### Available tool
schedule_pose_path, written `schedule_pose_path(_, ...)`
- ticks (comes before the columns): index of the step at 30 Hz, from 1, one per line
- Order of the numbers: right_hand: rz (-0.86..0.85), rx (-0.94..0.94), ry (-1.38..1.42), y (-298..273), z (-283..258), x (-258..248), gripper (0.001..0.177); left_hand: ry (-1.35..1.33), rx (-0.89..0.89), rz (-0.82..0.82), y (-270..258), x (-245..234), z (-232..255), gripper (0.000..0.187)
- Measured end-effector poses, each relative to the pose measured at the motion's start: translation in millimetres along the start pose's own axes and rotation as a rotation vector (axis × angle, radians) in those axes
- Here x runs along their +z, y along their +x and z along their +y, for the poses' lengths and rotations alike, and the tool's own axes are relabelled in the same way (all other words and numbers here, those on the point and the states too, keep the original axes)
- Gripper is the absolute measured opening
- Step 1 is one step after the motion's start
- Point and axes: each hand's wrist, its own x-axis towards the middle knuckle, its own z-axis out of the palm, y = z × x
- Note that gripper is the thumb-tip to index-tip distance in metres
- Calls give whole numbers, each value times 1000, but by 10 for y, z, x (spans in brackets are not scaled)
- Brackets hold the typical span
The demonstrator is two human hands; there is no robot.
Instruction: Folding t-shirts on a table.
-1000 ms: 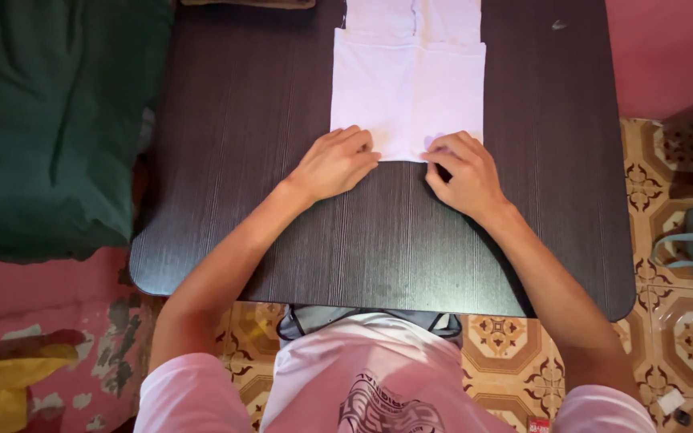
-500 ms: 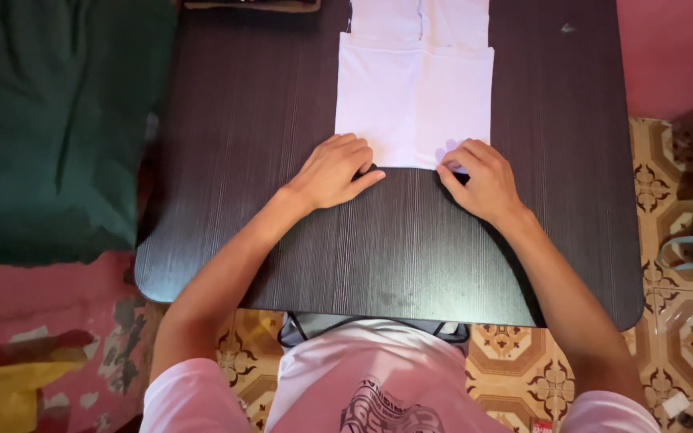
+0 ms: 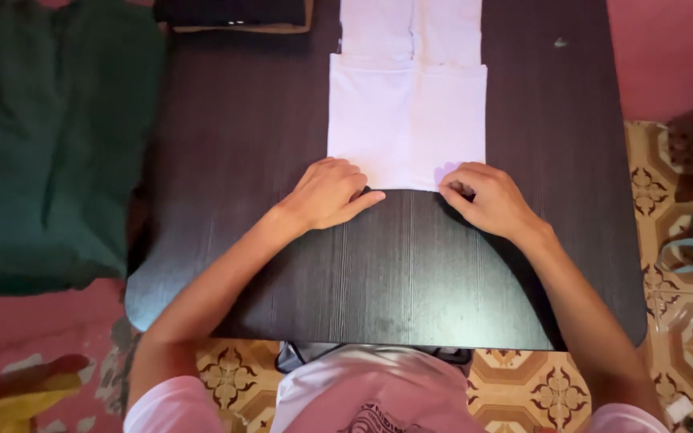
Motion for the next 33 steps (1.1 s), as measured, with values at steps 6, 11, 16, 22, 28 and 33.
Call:
schedule_pose_path(6,-212,137,5,208,-141,-212,11,-110,-180,-267,266,-254,41,58)
schedule_pose_path(11,-39,4,-275,497,457,19,9,53,-83,67,720,165,-415,37)
schedule_pose_path(16,140,-81,-362,1008,546,264,32,214,-79,307,1221,391,-414,62)
schedule_pose_path(22,-88,143,-320,1224,521,442,62,149,-126,291,1480,573,-476,100)
schedule_pose_path(28,-136,183,-325,1211,573,397,68,127,-168,143,1470,588,-545,103)
schedule_pose_path(33,-205,288,-357,1195,698,347,72,130,-205,87,1415,493,-638,100)
